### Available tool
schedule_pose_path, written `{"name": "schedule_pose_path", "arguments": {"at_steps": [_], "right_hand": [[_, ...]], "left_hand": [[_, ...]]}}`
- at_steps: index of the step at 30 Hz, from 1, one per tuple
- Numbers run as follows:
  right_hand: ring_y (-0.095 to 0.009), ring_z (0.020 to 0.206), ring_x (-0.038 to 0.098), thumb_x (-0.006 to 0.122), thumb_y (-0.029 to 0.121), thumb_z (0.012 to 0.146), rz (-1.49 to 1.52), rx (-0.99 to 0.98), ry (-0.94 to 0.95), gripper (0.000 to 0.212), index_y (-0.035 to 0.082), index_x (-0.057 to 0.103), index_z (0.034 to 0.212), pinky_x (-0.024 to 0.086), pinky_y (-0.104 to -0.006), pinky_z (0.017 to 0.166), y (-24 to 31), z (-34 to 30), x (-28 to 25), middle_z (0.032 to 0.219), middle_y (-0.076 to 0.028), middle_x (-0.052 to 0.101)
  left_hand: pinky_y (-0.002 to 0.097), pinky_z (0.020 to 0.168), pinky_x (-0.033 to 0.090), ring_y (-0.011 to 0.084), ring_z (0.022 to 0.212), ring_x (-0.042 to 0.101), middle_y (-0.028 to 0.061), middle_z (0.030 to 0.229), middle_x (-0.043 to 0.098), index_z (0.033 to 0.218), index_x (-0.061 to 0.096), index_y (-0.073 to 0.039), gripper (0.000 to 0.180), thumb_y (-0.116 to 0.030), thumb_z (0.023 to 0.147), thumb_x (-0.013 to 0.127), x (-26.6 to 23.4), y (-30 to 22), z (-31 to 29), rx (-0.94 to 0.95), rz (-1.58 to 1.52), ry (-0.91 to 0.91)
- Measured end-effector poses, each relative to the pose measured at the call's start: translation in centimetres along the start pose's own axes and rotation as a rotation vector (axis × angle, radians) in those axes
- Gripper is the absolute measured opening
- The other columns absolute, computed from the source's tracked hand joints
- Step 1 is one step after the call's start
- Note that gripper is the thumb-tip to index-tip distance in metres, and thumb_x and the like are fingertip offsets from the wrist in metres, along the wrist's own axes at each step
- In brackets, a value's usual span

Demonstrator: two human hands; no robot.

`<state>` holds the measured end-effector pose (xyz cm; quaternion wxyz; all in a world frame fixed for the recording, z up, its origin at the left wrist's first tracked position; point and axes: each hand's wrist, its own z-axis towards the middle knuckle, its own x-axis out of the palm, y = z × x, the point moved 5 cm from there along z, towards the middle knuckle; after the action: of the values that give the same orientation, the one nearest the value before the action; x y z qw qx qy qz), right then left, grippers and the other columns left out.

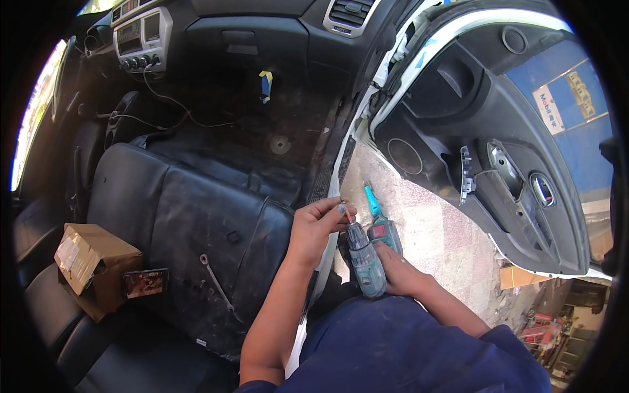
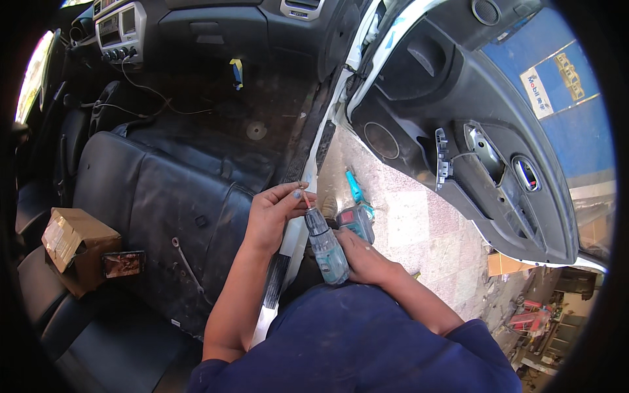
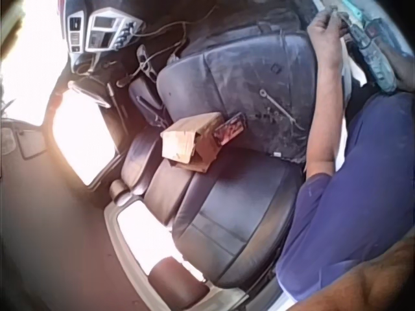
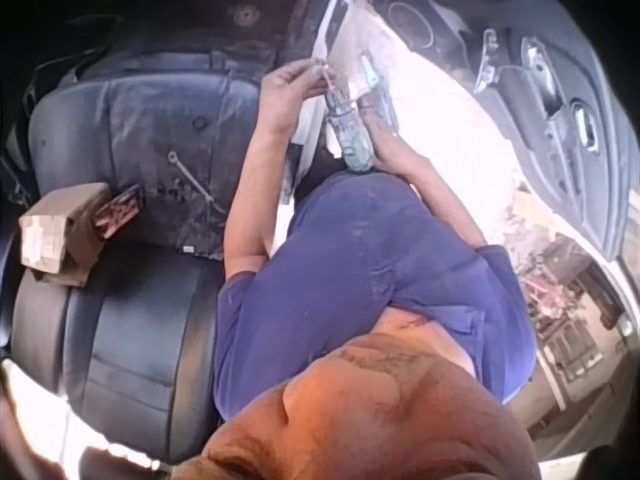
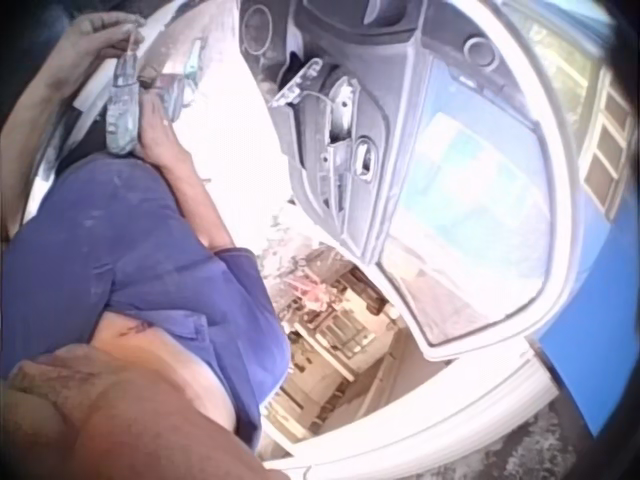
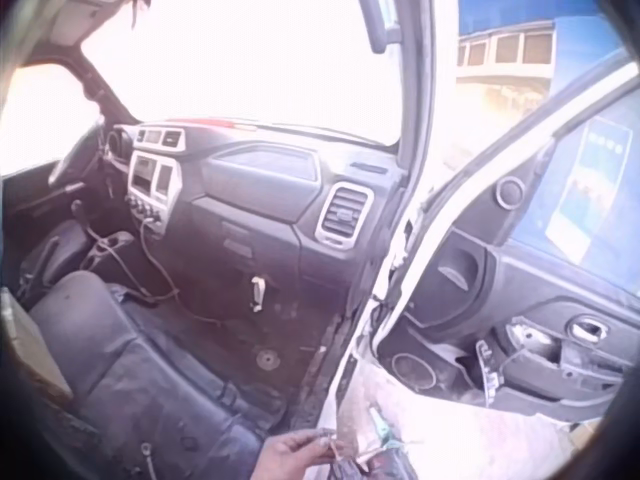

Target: The person installs a car door panel by aligning it with the door frame and securing it with screws using a power drill. They also attach a control panel and handle to the door panel.

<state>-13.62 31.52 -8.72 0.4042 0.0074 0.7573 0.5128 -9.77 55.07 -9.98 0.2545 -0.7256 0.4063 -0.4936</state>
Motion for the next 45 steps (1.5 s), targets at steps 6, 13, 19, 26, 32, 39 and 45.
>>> {"name": "schedule_pose_path", "arguments": {"at_steps": [6, 13, 19, 26, 32, 39, 45], "right_hand": [[-0.054, 0.126, 0.062, 0.081, 0.003, 0.089, -0.088, 0.008, -0.088, 0.071, -0.002, 0.048, 0.152, 0.053, -0.0552, 0.108, -2.2, 0.9, -0.1, 0.132, -0.029, 0.06], [-0.058, 0.131, 0.061, 0.083, 0.005, 0.086, -0.184, 0.358, -0.069, 0.075, -0.005, 0.046, 0.15, 0.054, -0.0593, 0.108, -14.5, 3.6, 2.4, 0.134, -0.035, 0.062], [-0.058, 0.117, 0.071, 0.094, 0.02, 0.089, -0.343, 0.522, -0.1, 0.076, -0.008, 0.049, 0.143, 0.058, -0.0629, 0.099, -27.7, 9.6, 4.8, 0.127, -0.04, 0.07], [-0.05, 0.108, 0.079, 0.094, 0.022, 0.085, -0.356, 0.544, -0.269, 0.063, -0.003, 0.06, 0.132, 0.062, -0.0538, 0.094, -36.7, 15.6, 4.6, 0.115, -0.031, 0.079], [-0.047, 0.11, 0.081, 0.097, 0.027, 0.085, -0.339, 0.63, -0.271, 0.067, -0.004, 0.06, 0.132, 0.063, -0.0515, 0.096, -38.9, 17.1, 3.9, 0.118, -0.031, 0.081], [-0.049, 0.116, 0.079, 0.098, 0.029, 0.084, -0.329, 0.611, -0.275, 0.071, -0.004, 0.061, 0.135, 0.062, -0.0526, 0.101, -39.4, 18.5, 3.0, 0.123, -0.032, 0.08], [-0.046, 0.113, 0.081, 0.099, 0.028, 0.084, -0.329, 0.568, -0.288, 0.071, -0.007, 0.062, 0.133, 0.062, -0.0497, 0.1, -39.7, 18.9, 2.5, 0.121, -0.03, 0.081]], "left_hand": [[0.0383, 0.102, 0.065, 0.0251, 0.113, 0.082, 0.0197, 0.129, 0.084, 0.149, 0.07, 0.006, 0.047, -0.011, 0.106, 0.08, -1.5, -0.6, -0.8, 0.18, 0.457, -0.207], [0.0506, 0.107, 0.058, 0.0446, 0.123, 0.072, 0.0246, 0.138, 0.075, 0.136, 0.074, 0.005, 0.038, 0.002, 0.098, 0.076, -5.9, -6.1, -7.1, 0.884, 1.39, -0.632], [0.0526, 0.109, 0.057, 0.0458, 0.129, 0.068, 0.0297, 0.149, 0.068, 0.137, 0.073, 0.009, 0.04, -0.008, 0.101, 0.074, -9.0, -3.8, -7.4, 0.759, 1.448, -0.766], [0.056, 0.113, 0.057, 0.0439, 0.13, 0.07, 0.0274, 0.141, 0.073, 0.123, 0.075, 0.005, 0.031, -0.017, 0.114, 0.057, -9.4, -4.2, -8.9, 0.599, 1.729, -0.769], [0.0447, 0.101, 0.065, 0.033, 0.114, 0.073, 0.021, 0.126, 0.077, 0.11, 0.082, 0.002, 0.034, -0.021, 0.117, 0.058, -9.3, -4.1, -8.4, 0.811, 1.761, -0.775], [0.0444, 0.1, 0.065, 0.0322, 0.105, 0.077, 0.0209, 0.117, 0.077, 0.107, 0.079, 0.005, 0.034, -0.018, 0.117, 0.056, -11.5, -3.9, -8.1, 1.115, 1.762, -0.654], [0.0449, 0.109, 0.06, 0.0311, 0.115, 0.074, 0.0185, 0.119, 0.08, 0.119, 0.08, -0.009, 0.04, -0.038, 0.119, 0.053, -14.5, -3.9, -10.5, 1.189, 1.983, -0.352]]}}
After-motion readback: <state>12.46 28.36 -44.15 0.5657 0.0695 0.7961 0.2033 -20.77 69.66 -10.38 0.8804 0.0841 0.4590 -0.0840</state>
